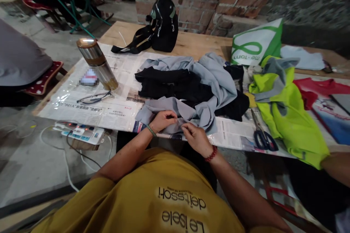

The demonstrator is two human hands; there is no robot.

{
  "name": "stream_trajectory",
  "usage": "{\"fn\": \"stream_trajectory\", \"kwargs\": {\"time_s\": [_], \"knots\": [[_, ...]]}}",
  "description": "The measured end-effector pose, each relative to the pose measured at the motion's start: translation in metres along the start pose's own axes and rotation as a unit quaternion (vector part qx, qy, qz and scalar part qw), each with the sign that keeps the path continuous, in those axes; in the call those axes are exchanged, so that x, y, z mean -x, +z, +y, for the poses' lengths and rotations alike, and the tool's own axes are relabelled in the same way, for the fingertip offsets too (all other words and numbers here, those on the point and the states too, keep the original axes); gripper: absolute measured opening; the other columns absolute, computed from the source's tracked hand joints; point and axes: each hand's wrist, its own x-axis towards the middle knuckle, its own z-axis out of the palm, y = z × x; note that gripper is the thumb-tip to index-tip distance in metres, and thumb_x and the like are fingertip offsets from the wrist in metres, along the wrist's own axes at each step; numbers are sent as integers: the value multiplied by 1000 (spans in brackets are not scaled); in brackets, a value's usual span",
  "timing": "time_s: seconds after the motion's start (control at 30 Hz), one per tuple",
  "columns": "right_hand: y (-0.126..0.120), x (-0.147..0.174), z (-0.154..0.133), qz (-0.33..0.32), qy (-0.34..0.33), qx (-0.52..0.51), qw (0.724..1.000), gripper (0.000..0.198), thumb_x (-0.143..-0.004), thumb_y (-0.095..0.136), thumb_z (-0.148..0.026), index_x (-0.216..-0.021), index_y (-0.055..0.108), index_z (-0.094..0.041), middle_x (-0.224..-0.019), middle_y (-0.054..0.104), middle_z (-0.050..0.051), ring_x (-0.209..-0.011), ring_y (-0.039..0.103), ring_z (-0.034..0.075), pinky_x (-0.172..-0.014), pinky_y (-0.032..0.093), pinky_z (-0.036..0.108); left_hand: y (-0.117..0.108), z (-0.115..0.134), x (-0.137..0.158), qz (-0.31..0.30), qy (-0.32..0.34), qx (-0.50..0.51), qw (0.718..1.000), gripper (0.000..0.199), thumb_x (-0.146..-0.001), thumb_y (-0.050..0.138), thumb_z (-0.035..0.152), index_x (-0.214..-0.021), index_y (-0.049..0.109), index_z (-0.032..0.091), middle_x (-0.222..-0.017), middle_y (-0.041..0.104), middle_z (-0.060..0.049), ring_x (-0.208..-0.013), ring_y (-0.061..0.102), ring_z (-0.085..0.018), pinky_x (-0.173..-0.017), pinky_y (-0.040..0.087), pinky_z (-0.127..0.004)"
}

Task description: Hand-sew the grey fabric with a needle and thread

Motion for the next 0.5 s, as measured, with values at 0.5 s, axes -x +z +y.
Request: {"fn": "stream_trajectory", "kwargs": {"time_s": [0.5], "knots": [[7, -7, 3, 16, 16, -11, 1000, 20, -88, 44, -30, -78, 60, -23, -60, 60, -1, -54, 55, 14, -55, 40, 24, 1, 0, 0, -2, 39, -35, 999, 30, -64, 76, 40, -71, 64, 13, -72, 62, -1, -70, 53, -11, -72, 44, -24]]}}
